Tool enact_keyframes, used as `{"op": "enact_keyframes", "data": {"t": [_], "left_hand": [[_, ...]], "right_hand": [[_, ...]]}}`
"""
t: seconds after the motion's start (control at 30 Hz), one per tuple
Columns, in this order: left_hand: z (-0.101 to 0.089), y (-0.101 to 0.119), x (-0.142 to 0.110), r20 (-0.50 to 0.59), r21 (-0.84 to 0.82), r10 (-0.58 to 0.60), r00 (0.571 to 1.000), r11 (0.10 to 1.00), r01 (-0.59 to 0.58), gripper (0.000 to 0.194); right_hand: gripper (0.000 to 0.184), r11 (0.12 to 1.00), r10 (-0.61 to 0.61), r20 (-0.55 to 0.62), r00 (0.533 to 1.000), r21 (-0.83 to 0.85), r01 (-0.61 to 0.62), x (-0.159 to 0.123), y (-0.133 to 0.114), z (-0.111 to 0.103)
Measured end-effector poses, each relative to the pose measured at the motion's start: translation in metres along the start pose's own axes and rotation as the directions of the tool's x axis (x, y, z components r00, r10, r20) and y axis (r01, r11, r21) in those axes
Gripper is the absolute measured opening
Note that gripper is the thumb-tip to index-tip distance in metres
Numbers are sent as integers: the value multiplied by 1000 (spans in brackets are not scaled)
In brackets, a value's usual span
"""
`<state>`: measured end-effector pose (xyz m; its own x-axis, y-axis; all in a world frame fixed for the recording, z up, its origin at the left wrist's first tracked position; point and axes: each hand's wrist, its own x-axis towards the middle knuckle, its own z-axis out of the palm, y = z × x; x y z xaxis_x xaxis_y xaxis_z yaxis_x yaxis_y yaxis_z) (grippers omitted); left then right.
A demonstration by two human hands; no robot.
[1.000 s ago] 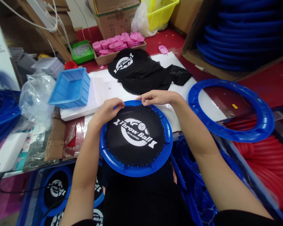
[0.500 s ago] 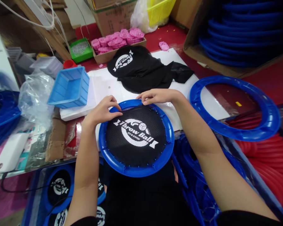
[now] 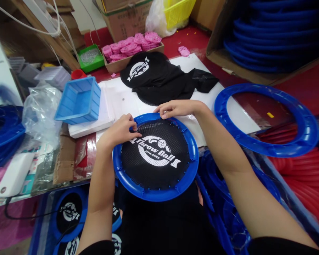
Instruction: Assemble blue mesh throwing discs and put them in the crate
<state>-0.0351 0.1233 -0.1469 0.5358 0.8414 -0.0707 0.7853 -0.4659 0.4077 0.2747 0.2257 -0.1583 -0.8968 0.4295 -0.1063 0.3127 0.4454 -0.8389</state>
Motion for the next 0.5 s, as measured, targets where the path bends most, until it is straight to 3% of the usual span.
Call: {"op": "enact_keyframes", "data": {"t": [0.13,0.23,0.5], "left_hand": [[-7,-1,0,19,-74,23,1000,997,-21,20],[-13,-2,0,11,-191,-25,1000,981,26,14],[-10,-9,6,-62,-420,-156,986,900,116,22]], "right_hand": [[38,1000,-6,16,1000,-1,6,0,0,-1],[38,1000,2,21,1000,-14,-2,0,0,-1],[38,1000,-20,17,1000,-10,21,1,4,-1]]}}
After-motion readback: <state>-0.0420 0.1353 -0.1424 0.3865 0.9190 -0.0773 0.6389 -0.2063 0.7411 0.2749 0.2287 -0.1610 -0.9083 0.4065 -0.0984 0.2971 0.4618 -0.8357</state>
